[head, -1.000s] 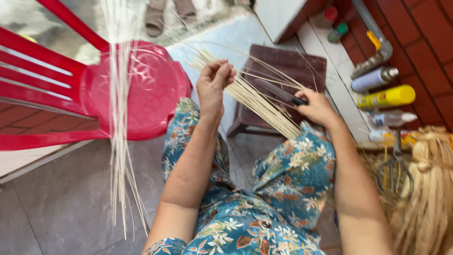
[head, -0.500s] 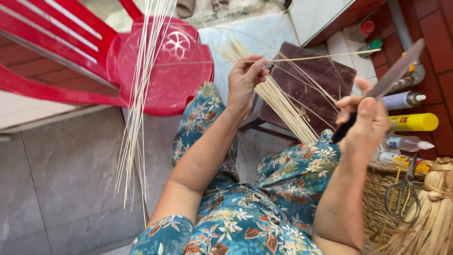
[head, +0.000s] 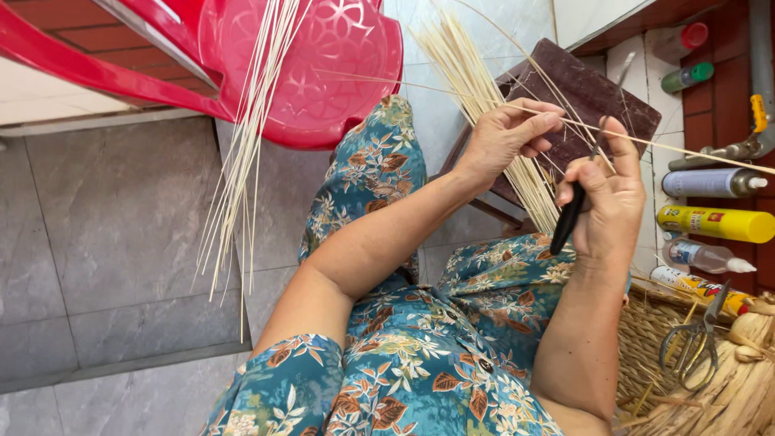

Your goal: The person sits on the floor and uses a knife to split long bamboo strips into thinner strands. They hold the strips with one hand and draw the knife along the length to separate them, repeating the process on multiple pieces.

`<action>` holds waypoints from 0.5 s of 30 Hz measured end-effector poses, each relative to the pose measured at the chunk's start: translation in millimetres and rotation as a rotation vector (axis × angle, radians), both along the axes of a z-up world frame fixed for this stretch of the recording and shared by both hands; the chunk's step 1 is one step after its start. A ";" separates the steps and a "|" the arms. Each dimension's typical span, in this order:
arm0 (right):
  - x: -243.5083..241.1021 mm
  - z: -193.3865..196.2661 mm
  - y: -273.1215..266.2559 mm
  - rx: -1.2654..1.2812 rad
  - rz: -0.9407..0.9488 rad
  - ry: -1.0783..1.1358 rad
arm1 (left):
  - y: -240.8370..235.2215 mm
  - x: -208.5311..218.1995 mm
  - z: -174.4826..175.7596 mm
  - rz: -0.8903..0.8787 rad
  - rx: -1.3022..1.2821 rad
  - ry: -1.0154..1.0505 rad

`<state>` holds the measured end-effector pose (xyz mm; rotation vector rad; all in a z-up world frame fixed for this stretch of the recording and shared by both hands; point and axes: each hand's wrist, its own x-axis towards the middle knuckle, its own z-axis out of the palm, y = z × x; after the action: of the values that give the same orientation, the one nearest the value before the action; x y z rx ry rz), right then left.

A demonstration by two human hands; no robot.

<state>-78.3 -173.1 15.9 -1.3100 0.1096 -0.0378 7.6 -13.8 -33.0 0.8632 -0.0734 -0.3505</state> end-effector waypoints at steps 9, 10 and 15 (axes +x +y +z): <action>-3.3 3.7 -26.1 0.222 -0.014 -0.014 | 33.5 -18.6 48.6 0.500 0.733 -0.877; -5.6 4.5 -26.7 0.231 -0.020 -0.011 | 38.3 -17.1 51.2 0.647 0.713 -1.040; -6.9 5.2 -21.6 0.178 0.012 -0.054 | 46.0 -3.4 47.8 0.340 0.849 -0.883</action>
<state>-85.2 -194.8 21.2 -1.1312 0.0576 -0.0515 4.2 32.2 14.8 1.7964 -0.6192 0.3842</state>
